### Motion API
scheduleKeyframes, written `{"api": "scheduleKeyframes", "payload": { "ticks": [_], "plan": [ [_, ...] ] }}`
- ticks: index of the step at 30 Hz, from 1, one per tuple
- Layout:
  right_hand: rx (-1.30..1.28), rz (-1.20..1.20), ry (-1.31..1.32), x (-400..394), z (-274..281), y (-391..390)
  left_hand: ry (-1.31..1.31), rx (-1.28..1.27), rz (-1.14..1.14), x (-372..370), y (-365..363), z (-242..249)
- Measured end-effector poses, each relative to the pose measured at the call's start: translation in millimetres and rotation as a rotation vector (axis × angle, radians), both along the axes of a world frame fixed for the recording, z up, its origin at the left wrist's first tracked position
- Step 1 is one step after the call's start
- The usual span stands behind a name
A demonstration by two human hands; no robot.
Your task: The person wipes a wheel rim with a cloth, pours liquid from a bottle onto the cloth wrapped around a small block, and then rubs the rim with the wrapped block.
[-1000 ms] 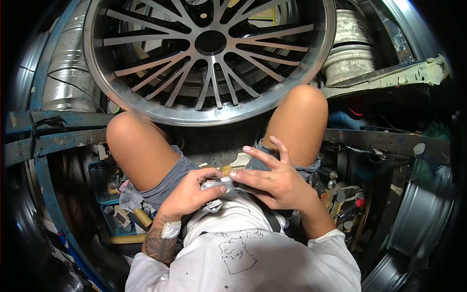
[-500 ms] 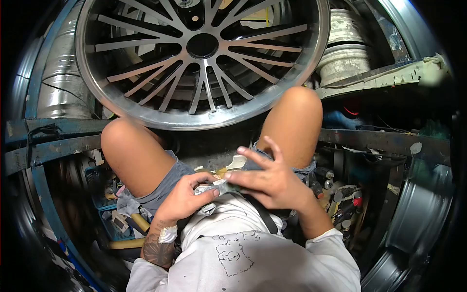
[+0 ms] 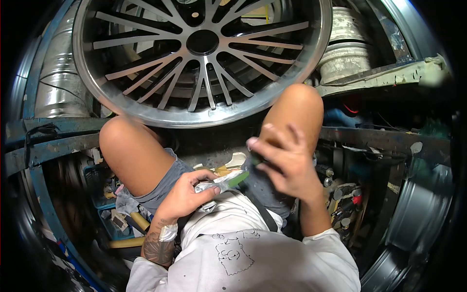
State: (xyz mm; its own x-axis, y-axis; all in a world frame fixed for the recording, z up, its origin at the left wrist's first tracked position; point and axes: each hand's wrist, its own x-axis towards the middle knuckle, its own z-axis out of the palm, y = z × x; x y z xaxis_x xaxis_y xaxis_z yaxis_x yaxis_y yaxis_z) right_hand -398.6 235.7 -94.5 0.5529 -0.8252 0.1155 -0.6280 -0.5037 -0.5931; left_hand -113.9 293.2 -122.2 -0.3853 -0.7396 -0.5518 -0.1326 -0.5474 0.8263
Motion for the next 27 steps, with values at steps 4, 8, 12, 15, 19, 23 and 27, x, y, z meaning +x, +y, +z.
{"api": "scheduleKeyframes", "payload": {
  "ticks": [4, 8, 12, 15, 19, 23, 27],
  "plan": [
    [-0.056, 0.03, -0.01, 3, 14, 9, -0.014, 0.028, -0.028, 1, -3, -4],
    [-0.008, 0.047, -0.014, 11, -1, 16, 0.038, 0.028, -0.023, -2, -3, -5],
    [-0.018, 0.137, 0.044, 13, 0, 21, 0.078, 0.047, -0.026, -1, -2, -6],
    [0.002, 0.113, 0.035, 8, -2, 18, 0.08, 0.097, 0.016, -1, 4, -12],
    [0.01, 0.2, 0.015, 16, -2, 28, 0.092, 0.093, 0.006, 0, 3, -11],
    [-0.013, 0.068, 0.063, 4, 8, 14, 0.144, 0.139, 0.024, -2, 2, -8],
    [-0.059, 0.209, 0.117, 9, 14, 18, 0.184, 0.151, 0.058, -6, 2, -8]
  ]
}}
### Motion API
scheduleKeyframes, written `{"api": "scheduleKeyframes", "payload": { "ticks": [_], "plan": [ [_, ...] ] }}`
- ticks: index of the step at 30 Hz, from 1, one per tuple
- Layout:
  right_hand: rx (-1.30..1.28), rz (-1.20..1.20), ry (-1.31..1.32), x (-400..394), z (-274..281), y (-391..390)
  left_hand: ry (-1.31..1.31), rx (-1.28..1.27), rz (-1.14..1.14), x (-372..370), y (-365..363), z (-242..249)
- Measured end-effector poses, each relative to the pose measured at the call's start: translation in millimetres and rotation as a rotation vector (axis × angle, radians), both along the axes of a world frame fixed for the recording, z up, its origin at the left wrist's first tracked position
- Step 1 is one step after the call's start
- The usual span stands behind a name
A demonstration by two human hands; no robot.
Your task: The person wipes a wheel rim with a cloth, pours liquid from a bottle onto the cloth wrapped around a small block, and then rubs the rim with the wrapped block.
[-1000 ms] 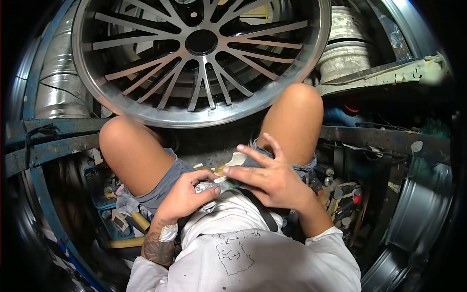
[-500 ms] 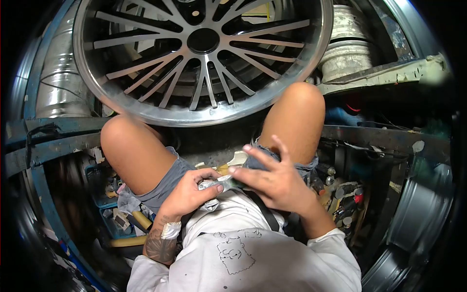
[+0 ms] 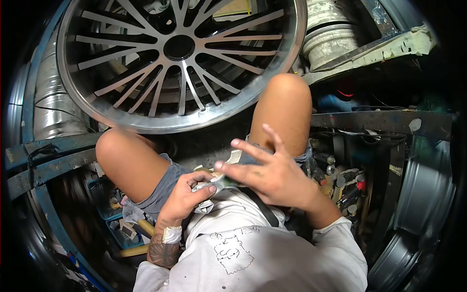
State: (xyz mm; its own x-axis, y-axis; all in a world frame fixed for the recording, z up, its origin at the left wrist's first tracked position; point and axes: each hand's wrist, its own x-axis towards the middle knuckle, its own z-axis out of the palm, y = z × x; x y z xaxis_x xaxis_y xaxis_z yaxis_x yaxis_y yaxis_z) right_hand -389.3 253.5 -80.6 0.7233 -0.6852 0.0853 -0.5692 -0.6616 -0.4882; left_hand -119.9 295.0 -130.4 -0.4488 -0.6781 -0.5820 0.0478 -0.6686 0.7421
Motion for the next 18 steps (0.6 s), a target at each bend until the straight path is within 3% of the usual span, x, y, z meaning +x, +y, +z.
{"api": "scheduleKeyframes", "payload": {
  "ticks": [18],
  "plan": [
    [0.015, 0.006, -0.001, 1, -5, -1, 0.078, 0.099, 0.064, 5, 5, -3]
  ]
}}
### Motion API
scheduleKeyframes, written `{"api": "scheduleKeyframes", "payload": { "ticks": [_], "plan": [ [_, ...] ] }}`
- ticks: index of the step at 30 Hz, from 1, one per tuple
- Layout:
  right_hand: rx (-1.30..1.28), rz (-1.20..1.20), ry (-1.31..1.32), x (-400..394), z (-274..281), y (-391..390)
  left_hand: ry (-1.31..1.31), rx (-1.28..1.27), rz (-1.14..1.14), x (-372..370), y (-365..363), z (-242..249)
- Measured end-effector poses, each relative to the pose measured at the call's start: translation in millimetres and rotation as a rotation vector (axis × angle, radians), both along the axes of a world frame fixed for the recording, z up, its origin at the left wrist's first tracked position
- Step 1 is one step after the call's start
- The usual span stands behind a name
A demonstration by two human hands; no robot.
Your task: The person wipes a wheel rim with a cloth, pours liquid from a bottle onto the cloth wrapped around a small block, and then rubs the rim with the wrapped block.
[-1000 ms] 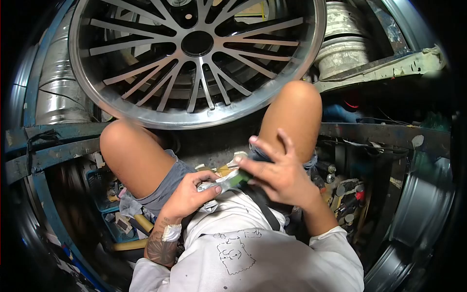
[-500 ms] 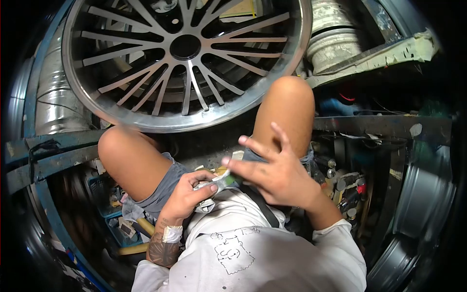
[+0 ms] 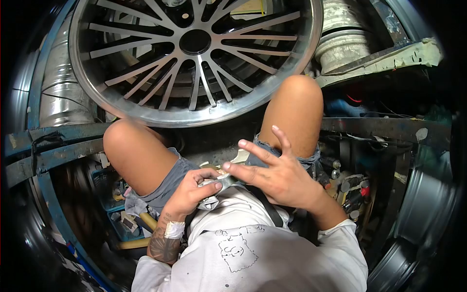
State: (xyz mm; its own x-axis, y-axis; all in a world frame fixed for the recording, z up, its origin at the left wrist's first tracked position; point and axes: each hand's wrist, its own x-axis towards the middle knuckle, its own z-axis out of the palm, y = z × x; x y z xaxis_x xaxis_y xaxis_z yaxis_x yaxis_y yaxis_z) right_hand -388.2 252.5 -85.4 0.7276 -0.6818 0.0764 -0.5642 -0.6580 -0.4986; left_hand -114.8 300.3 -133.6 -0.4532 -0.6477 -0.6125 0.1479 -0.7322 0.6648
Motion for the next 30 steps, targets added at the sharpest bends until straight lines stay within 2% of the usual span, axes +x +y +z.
{"api": "scheduleKeyframes", "payload": {
  "ticks": [1, 3, 5, 8, 11, 15, 17, 20, 22, 24, 26, 27, 30],
  "plan": [
    [0.014, -0.006, -0.002, -1, -1, 0, -0.002, 0.015, 0.007, -2, 1, -1],
    [-0.037, -0.176, 0.019, -13, 3, -9, -0.045, -0.032, -0.009, -5, 2, -2],
    [-0.042, -0.16, 0.023, -15, 9, -5, -0.065, -0.05, 0.006, -10, 4, -1],
    [-0.01, -0.014, 0.04, -4, 0, 10, -0.078, -0.085, -0.017, -13, 1, -1],
    [-0.024, -0.148, 0.031, -12, 1, 3, -0.09, -0.093, 0.016, -15, 4, -6],
    [-0.057, -0.065, -0.046, -1, -1, 11, -0.136, -0.148, -0.023, -11, 3, -5],
    [-0.169, -0.152, 0.047, -23, 12, -6, -0.158, -0.139, -0.044, -5, 5, -6],
    [-0.057, -0.445, -0.178, -72, 37, -8, -0.182, -0.118, 0.005, -9, 4, 3],
    [0.107, -0.63, -0.439, -112, 34, 13, -0.283, -0.17, 0.019, -11, 7, -3],
    [0.503, -0.816, -0.859, -133, 15, 37, -0.338, -0.272, 0.114, -17, 11, -8],
    [0.702, -0.712, -0.727, -176, -27, 51, -0.328, -0.33, 0.131, -24, 11, -8],
    [0.826, -0.864, -0.73, -191, -52, 60, -0.27, -0.303, 0.171, -32, 8, 0],
    [0.868, -1.235, -0.855, -238, -172, 108, -0.456, -0.425, 0.144, -23, 16, -17]
  ]
}}
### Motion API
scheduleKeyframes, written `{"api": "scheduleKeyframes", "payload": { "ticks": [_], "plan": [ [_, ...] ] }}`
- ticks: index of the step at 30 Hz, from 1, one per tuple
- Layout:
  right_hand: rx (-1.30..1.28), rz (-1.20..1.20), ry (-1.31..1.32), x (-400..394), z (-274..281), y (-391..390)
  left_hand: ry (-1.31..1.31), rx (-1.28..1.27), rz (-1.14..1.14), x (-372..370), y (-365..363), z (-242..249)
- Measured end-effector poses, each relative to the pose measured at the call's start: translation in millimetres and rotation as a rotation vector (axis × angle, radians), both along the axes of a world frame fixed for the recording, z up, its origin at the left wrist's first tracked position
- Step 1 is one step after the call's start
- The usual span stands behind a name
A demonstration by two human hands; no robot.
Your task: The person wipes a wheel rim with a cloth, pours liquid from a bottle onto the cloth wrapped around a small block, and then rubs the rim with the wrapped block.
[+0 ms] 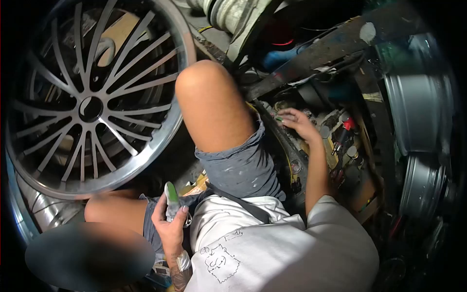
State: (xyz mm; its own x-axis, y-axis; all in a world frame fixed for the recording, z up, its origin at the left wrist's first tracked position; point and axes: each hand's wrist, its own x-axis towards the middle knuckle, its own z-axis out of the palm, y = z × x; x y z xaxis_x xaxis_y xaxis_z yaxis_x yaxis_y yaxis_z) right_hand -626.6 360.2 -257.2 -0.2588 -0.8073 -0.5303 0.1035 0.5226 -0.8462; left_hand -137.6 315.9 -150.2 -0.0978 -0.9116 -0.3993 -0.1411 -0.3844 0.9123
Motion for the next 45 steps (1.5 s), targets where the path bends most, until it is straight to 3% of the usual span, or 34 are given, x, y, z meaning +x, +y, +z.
{"api": "scheduleKeyframes", "payload": {
  "ticks": [5, 7, 12, 15, 16, 19, 21, 24, 26, 28, 29, 31, 37, 38, 42, 44, 45],
  "plan": [
    [0.158, -0.572, 0.301, -33, -140, 57, -0.045, 0.03, -0.011, 2, -5, 3],
    [0.229, -0.484, 0.323, -46, -189, 68, 0.004, 0.064, -0.014, 4, -5, -1],
    [0.267, -0.499, 0.322, -55, -246, 66, -0.059, 0.039, -0.062, -3, -8, 9],
    [0.368, -0.391, 0.645, -58, -251, 65, -0.072, 0.064, -0.045, -2, -9, 11],
    [0.415, -0.371, 0.679, -57, -248, 62, -0.073, 0.073, -0.032, -3, -10, 10],
    [0.56, -0.328, 0.738, -65, -240, 57, -0.177, -0.262, -0.16, -2, -16, -3],
    [0.666, -0.315, 0.702, -72, -238, 54, -0.224, -0.187, -0.182, -1, -16, -1],
    [0.355, -0.363, 0.701, -56, -180, 33, -0.29, -0.151, -0.128, -11, -22, 10],
    [0.077, -0.356, 0.377, -10, -102, 9, -0.28, -0.101, -0.036, -13, -25, 8],
    [-0.109, -0.285, -0.157, 39, -49, -3, -0.291, -0.141, -0.011, -6, -24, -9],
    [-0.161, -0.22, -0.22, 74, -23, -9, -0.263, -0.133, 0.013, -5, -23, -14],
    [-0.097, -0.343, -0.363, 129, -23, -3, -0.257, -0.108, -0.045, -9, -27, -9],
    [-0.01, -0.073, 0.211, 138, 3, -9, -0.186, -0.117, -0.078, -19, -22, -6],
    [-0.11, -0.011, 0.509, 141, 24, -15, -0.169, -0.101, -0.081, -20, -23, -6],
    [-0.489, -0.211, 0.349, 181, 131, -38, 0.031, 0.078, 0.038, -19, -22, -2],
    [-0.822, -0.125, 0.108, 206, 146, -36, 0.209, -0.021, 0.109, -27, -24, -5],
    [-0.775, -0.054, 0.044, 224, 151, -37, 0.257, -0.071, 0.123, -32, -26, -4]
  ]
}}
